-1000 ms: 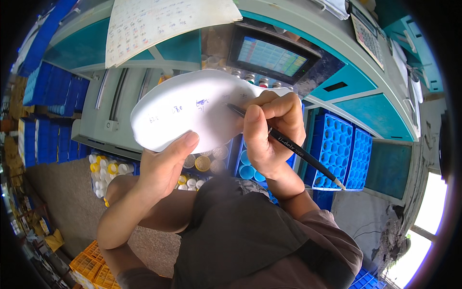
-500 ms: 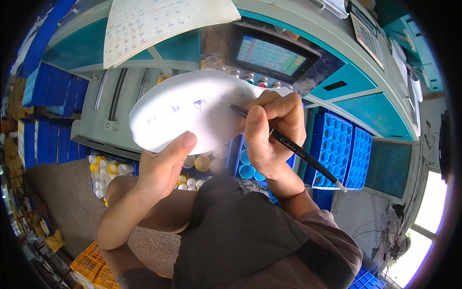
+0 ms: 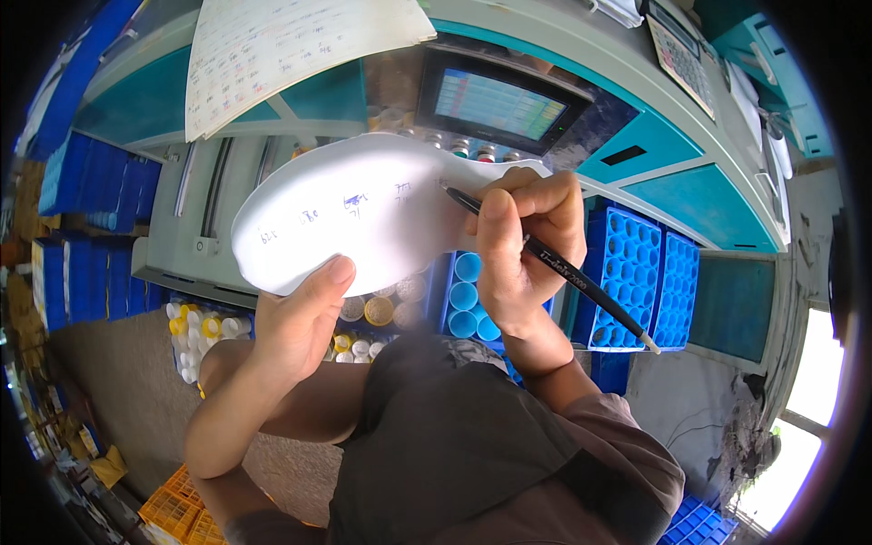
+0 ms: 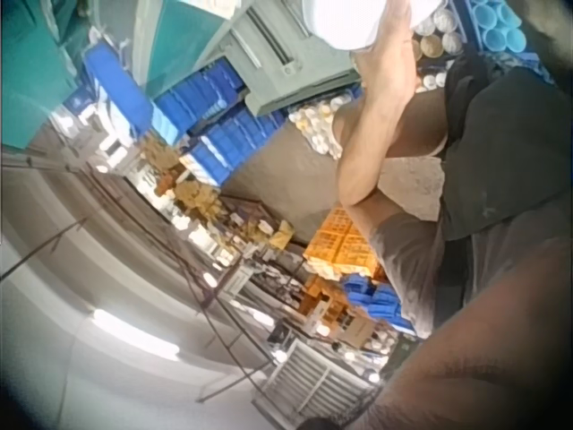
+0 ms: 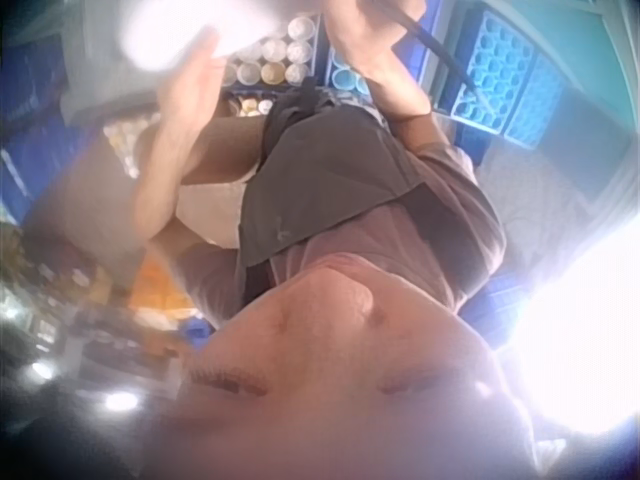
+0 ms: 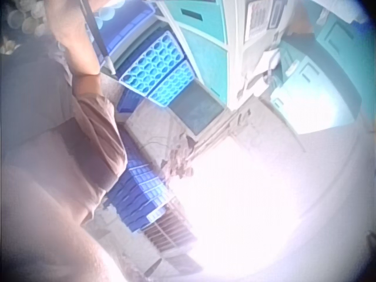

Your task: The person picks up a white shoe insole, weighs it on a digital scale, and writes numbers on it with a pen. They then move to a machine with a touchscreen, interact with the screen, and continue writing on the insole.

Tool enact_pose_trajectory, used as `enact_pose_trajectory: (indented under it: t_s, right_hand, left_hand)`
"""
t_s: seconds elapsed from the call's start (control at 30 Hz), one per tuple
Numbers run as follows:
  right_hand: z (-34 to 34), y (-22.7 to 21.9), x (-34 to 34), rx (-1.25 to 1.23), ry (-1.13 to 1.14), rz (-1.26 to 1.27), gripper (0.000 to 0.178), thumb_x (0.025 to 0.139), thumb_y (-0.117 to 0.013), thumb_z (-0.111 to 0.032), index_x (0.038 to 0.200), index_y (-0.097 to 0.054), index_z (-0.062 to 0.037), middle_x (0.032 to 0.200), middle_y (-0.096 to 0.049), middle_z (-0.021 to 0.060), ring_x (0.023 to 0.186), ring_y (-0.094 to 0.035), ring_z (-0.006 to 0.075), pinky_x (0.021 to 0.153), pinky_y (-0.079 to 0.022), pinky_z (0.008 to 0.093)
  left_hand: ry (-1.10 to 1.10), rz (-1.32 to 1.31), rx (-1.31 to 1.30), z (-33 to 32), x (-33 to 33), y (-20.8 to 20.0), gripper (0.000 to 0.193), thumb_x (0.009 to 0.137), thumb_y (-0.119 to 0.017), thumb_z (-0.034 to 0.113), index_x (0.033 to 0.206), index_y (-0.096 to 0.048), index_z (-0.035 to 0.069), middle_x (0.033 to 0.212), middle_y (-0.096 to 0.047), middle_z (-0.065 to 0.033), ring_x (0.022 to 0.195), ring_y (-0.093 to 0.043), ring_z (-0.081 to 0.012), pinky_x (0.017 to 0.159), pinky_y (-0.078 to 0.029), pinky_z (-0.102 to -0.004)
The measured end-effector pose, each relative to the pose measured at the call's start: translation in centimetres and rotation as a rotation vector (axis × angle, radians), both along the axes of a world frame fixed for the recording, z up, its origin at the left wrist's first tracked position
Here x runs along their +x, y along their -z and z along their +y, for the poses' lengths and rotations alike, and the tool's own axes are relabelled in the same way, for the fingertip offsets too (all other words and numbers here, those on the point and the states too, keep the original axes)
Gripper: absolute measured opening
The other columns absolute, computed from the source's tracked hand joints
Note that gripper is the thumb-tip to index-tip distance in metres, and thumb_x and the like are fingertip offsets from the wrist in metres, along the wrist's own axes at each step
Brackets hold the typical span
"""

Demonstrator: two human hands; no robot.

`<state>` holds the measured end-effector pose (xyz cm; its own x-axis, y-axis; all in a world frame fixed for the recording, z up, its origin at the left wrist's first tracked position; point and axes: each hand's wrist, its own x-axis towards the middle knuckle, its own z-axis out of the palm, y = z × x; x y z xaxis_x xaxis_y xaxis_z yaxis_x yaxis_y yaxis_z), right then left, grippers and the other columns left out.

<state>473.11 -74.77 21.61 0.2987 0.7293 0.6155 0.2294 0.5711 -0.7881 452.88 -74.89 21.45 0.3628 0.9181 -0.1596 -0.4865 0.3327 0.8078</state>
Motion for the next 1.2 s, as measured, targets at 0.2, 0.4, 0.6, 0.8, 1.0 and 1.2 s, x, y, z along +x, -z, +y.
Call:
enact_pose_trajectory:
  t_s: [0.2,0.4,0.6,0.8,1.0,1.2]
  right_hand:
    - [0.13,-0.01,-0.1,-0.002,-0.001,-0.024,0.018,0.093,-0.058,-0.005,0.084,-0.042,-0.0038,0.068,-0.056,0.0064,0.056,-0.049,0.0063,0.053,-0.038,0.0182]
    - [-0.15,-0.13,0.05,-0.001,-0.012,-0.028,0.019,0.093,-0.058,-0.005,0.084,-0.042,-0.0039,0.07,-0.057,0.0071,0.057,-0.049,0.0066,0.053,-0.039,0.019]
    - [-0.12,-0.07,-0.06,-0.013,-0.059,-0.028,0.02,0.091,-0.06,-0.005,0.082,-0.042,-0.0038,0.069,-0.058,0.0077,0.057,-0.048,0.0065,0.053,-0.037,0.0192]
    - [0.1,0.02,0.25,0.013,-0.053,-0.067,0.02,0.09,-0.061,-0.005,0.081,-0.042,-0.0036,0.068,-0.058,0.0079,0.056,-0.047,0.0069,0.051,-0.035,0.0192]
    - [0.06,0.15,0.23,0.032,-0.043,-0.016,0.02,0.091,-0.06,-0.006,0.082,-0.042,-0.0038,0.069,-0.058,0.0084,0.055,-0.047,0.0068,0.051,-0.036,0.0192]
    - [-0.25,-0.01,0.46,-0.011,-0.022,-0.044,0.02,0.089,-0.063,-0.006,0.084,-0.044,-0.0032,0.07,-0.06,0.0076,0.057,-0.053,0.0082,0.052,-0.043,0.0218]
  left_hand:
    - [0.003,-0.008,-0.003,-0.11,0.02,0.05,0.056,0.09,-0.061,0.01,0.139,-0.036,0.002,0.133,-0.051,-0.0114,0.125,-0.049,-0.0232,0.107,-0.039,-0.0444]
    - [0.024,-0.025,0.0,0.04,-0.08,-0.11,0.055,0.091,-0.06,0.012,0.14,-0.035,0.003,0.134,-0.05,-0.0115,0.127,-0.048,-0.0235,0.107,-0.039,-0.045]
    - [0.031,0.001,0.006,0.07,-0.12,-0.08,0.055,0.092,-0.059,0.012,0.14,-0.034,0.003,0.136,-0.049,-0.0116,0.127,-0.048,-0.0239,0.108,-0.038,-0.0457]
    - [0.05,-0.023,-0.002,0.14,-0.32,-0.06,0.055,0.092,-0.06,0.013,0.14,-0.035,0.004,0.135,-0.05,-0.0112,0.128,-0.048,-0.0234,0.108,-0.038,-0.0454]
    - [0.037,-0.021,-0.005,0.13,-0.35,0.11,0.055,0.091,-0.061,0.014,0.14,-0.036,0.004,0.135,-0.05,-0.011,0.127,-0.048,-0.0232,0.107,-0.039,-0.0443]
    - [0.051,-0.009,0.009,0.22,-0.15,-0.12,0.055,0.092,-0.059,0.014,0.14,-0.035,0.004,0.135,-0.05,-0.0112,0.128,-0.047,-0.0238,0.107,-0.038,-0.0451]
